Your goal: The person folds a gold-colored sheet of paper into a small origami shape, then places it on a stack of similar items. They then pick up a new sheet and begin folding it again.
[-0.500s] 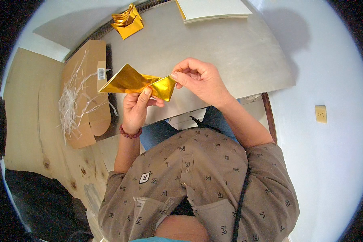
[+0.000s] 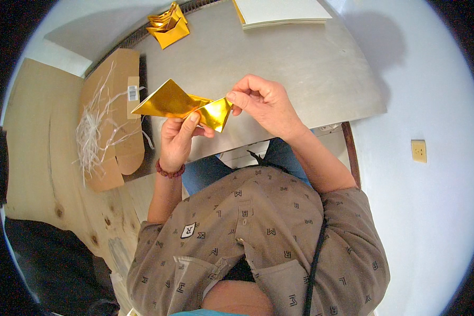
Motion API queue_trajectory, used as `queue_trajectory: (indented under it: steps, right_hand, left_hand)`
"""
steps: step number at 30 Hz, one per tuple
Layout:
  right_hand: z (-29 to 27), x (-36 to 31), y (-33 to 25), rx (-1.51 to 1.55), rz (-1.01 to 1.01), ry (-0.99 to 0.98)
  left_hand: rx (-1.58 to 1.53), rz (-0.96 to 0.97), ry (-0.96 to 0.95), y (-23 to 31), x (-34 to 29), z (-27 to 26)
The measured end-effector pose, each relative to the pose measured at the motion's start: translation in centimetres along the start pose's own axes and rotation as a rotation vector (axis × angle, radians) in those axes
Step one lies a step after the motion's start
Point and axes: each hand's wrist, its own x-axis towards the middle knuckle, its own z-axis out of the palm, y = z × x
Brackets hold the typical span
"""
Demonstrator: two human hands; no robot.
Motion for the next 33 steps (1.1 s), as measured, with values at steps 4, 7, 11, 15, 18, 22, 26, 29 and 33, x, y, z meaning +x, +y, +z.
queue_trajectory:
  steps: [4, 7, 11, 15, 18, 22, 26, 29, 33]
  right_hand:
    - [-0.2, -0.1, -0.1, 0.063, 0.0, -0.028]
    - [-0.3, -0.2, -0.1, 0.086, -0.01, -0.055]
    - [-0.2, -0.2, 0.0, 0.072, 0.018, -0.087]
    - [0.0, -0.1, 0.1, 0.045, 0.03, -0.018]
    - [0.1, -0.2, 0.0, 0.029, 0.01, 0.018]
    - [0.2, -0.5, 0.0, 0.049, -0.01, 0.033]
    - [0.3, -0.6, 0.0, 0.091, -0.038, 0.032]
    - [0.2, -0.6, 0.1, 0.092, -0.04, 0.032]
    - [0.2, -0.6, 0.2, 0.065, -0.035, 0.064]
  left_hand:
    - [-0.002, 0.005, -0.008, 0.1, 0.0, -0.1]
    - [-0.013, 0.012, -0.003, 0.2, 0.1, -0.1]
    - [-0.005, 0.049, -0.008, 0.2, 0.2, -0.1]
    - [-0.117, 0.063, 0.083, 0.2, 0.5, 1.1]
    - [-0.18, 0.07, 0.113, 0.4, 0.6, 2.3]
    - [-0.182, 0.058, 0.148, 0.8, 0.8, 3.8]
    - [-0.136, -0.015, 0.199, 1.1, 1.0, 4.4]
    - [-0.094, -0.021, 0.19, 1.3, 1.0, 5.0]
    - [-0.017, -0.051, 0.218, 1.7, 1.1, 5.5]
